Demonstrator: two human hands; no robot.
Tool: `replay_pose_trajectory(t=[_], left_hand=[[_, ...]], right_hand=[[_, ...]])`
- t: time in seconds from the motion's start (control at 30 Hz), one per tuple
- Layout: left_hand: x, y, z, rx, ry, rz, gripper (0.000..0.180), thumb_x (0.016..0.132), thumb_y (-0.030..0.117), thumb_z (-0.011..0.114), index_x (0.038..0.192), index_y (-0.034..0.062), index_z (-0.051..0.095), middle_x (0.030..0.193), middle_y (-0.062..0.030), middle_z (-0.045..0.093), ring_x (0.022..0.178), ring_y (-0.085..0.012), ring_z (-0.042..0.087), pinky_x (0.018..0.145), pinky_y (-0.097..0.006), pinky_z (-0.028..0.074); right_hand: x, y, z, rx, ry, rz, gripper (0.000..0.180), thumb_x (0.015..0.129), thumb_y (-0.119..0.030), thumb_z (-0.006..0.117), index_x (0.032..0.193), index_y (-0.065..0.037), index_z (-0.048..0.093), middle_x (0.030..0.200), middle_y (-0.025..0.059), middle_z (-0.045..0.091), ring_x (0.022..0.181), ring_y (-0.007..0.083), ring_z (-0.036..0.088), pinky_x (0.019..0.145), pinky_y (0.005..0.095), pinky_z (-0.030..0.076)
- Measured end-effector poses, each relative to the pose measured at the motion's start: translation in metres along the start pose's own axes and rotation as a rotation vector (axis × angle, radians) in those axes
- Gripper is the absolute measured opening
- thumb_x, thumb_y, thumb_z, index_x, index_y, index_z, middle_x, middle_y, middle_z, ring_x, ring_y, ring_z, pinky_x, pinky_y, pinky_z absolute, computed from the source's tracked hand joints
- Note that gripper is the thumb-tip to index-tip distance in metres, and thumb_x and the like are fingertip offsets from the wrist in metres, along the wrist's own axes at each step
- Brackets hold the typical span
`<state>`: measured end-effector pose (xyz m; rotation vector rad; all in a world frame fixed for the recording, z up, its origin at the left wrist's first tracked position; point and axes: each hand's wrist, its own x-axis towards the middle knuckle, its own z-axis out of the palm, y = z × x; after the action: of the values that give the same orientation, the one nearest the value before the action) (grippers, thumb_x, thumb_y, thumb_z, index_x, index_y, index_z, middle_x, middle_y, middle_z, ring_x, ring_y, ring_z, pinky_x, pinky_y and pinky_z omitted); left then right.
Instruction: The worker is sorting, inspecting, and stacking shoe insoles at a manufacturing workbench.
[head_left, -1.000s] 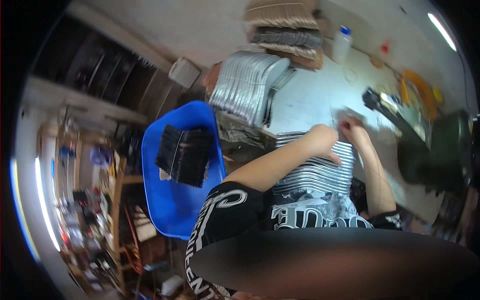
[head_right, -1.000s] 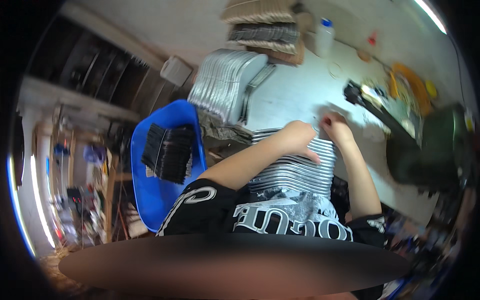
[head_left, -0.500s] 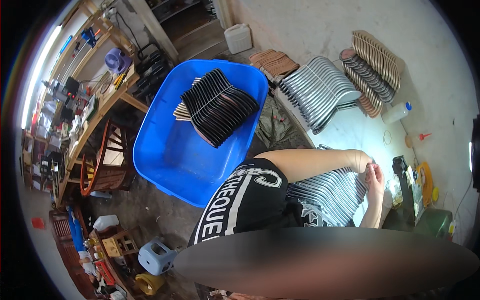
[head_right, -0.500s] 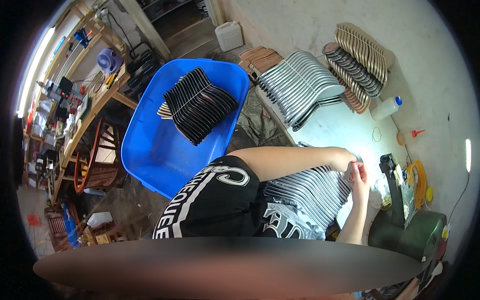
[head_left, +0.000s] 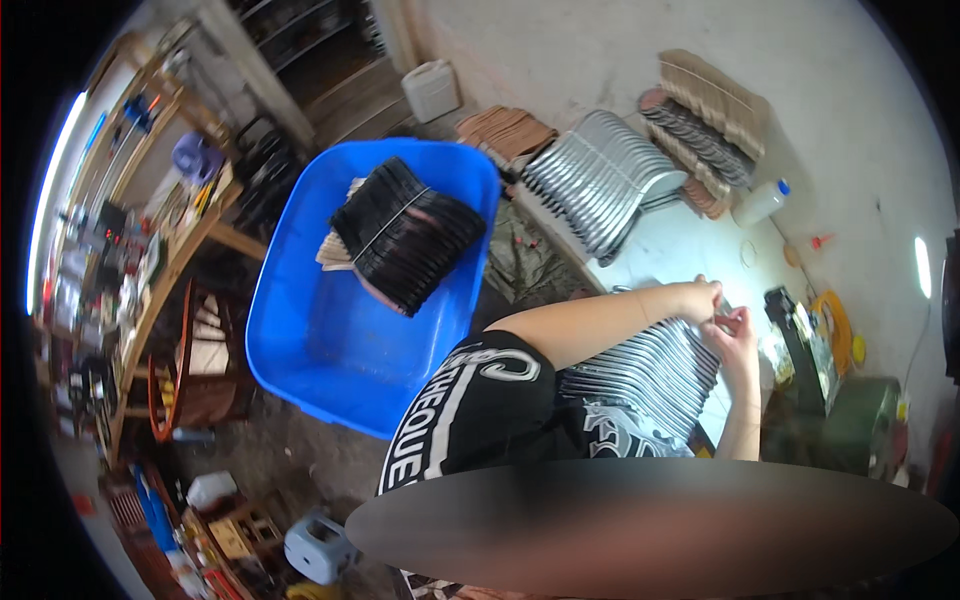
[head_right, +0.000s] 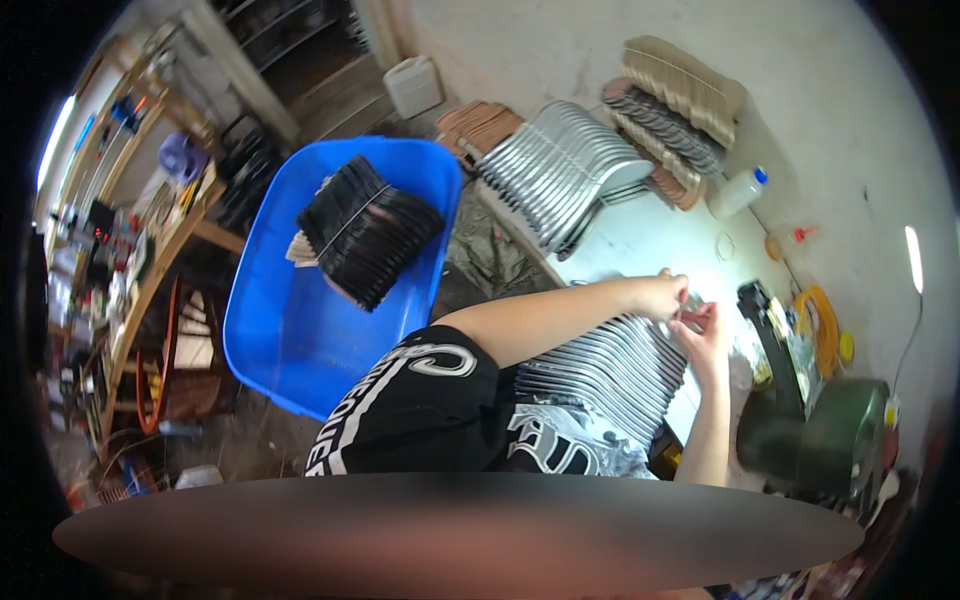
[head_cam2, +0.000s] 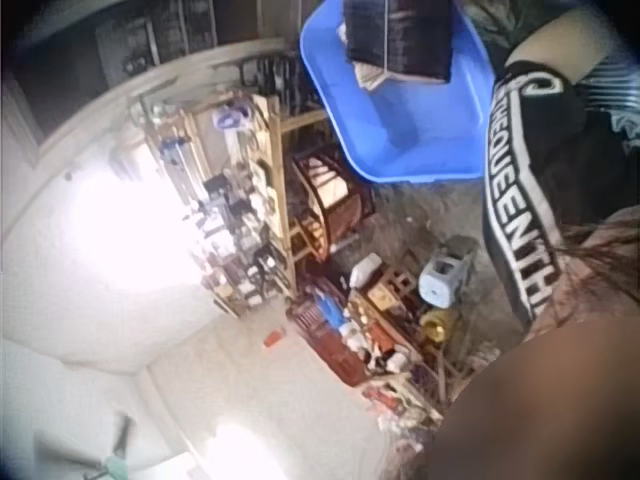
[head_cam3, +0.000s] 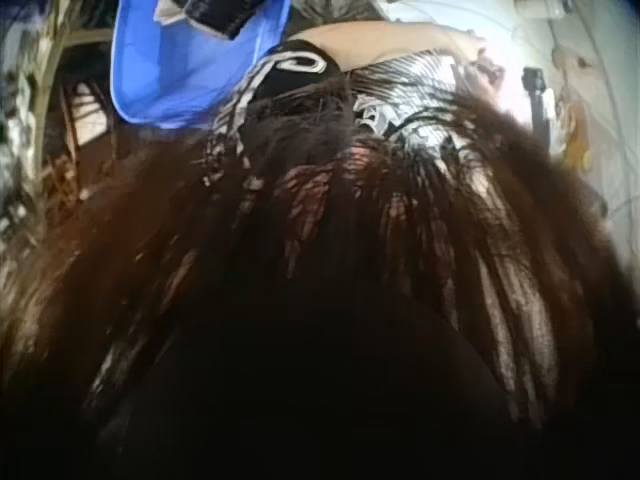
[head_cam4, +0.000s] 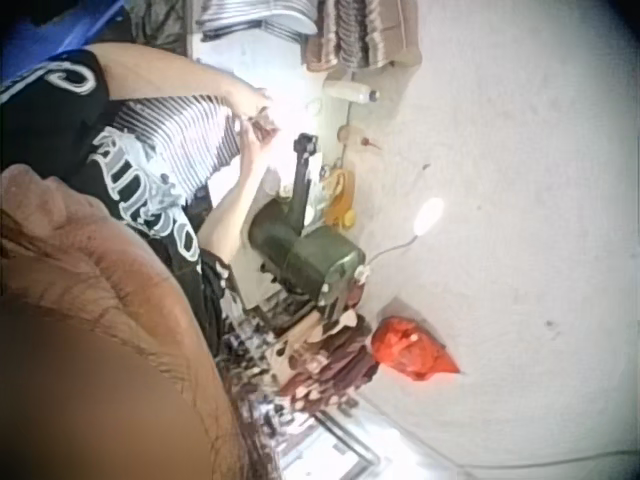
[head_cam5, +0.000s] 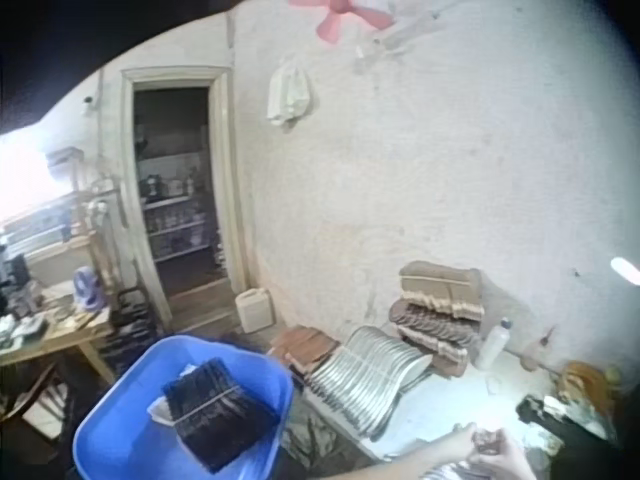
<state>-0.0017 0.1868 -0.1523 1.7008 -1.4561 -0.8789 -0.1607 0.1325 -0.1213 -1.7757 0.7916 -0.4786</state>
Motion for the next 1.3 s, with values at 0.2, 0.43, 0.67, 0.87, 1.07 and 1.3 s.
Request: replay_pose_trajectory(t=[0.2,0.43,0.67,0.87,1.07,1.3], left_hand=[[0.002,-0.002,-0.007,-0.131,-0.195,0.170,0.023,0.090,0.019,0.050,0.088,0.0017,0.065,0.081,-0.0117,0.067,0.076,-0.0205,0.061,0.072,-0.033,0.049],[-0.001,0.015,-0.007,-0.101,-0.419,0.048,0.044,0.096,0.037,0.049,0.080,-0.0004,0.067,0.065,-0.0054,0.059,0.061,-0.0145,0.051,0.062,-0.030,0.044],[0.007,0.009,-0.002,-0.519,-0.373,-0.014,0.028,0.099,0.032,0.047,0.107,0.0050,0.052,0.093,-0.0015,0.057,0.081,-0.0089,0.051,0.069,-0.026,0.045],[-0.009,0.031,-0.023,-0.404,-0.347,-0.188,0.038,0.099,0.046,0.038,0.110,0.0130,0.053,0.100,-0.0026,0.056,0.093,-0.0113,0.049,0.070,-0.026,0.043],[-0.012,0.027,-0.022,-0.466,-0.342,-0.227,0.045,0.099,0.045,0.038,0.105,0.0070,0.061,0.117,-0.0137,0.054,0.115,-0.0237,0.048,0.104,-0.034,0.031],[-0.009,0.024,-0.022,-0.312,-0.343,-0.181,0.050,0.100,0.045,0.035,0.105,0.0048,0.064,0.123,-0.0188,0.045,0.123,-0.0306,0.038,0.107,-0.039,0.025]], right_hand=[[0.002,-0.009,-0.006,-0.304,-0.156,0.052,0.026,0.079,-0.018,0.068,0.092,0.004,0.063,0.078,0.0034,0.063,0.072,0.0091,0.056,0.066,0.0250,0.045],[0.003,0.014,-0.016,-0.219,-0.250,-0.059,0.048,0.071,-0.030,0.077,0.103,0.002,0.060,0.083,0.0113,0.063,0.082,0.0173,0.061,0.075,0.0321,0.049],[0.020,0.046,-0.016,-0.084,-0.219,-0.092,0.062,0.074,-0.034,0.079,0.114,0.002,0.050,0.093,0.0106,0.062,0.086,0.0144,0.058,0.078,0.0299,0.049],[0.017,0.016,-0.023,0.032,-0.276,0.205,0.053,0.080,-0.038,0.074,0.109,0.001,0.054,0.092,0.0119,0.065,0.083,0.0169,0.062,0.077,0.0295,0.049],[0.009,0.002,-0.024,-0.163,-0.380,-0.006,0.071,0.067,-0.039,0.083,0.116,0.000,0.049,0.101,0.0145,0.062,0.094,0.0215,0.060,0.083,0.0313,0.047],[0.008,0.008,-0.024,-0.149,-0.390,-0.073,0.084,0.063,-0.037,0.084,0.126,-0.001,0.043,0.104,0.0127,0.058,0.094,0.0223,0.059,0.085,0.0337,0.048]])
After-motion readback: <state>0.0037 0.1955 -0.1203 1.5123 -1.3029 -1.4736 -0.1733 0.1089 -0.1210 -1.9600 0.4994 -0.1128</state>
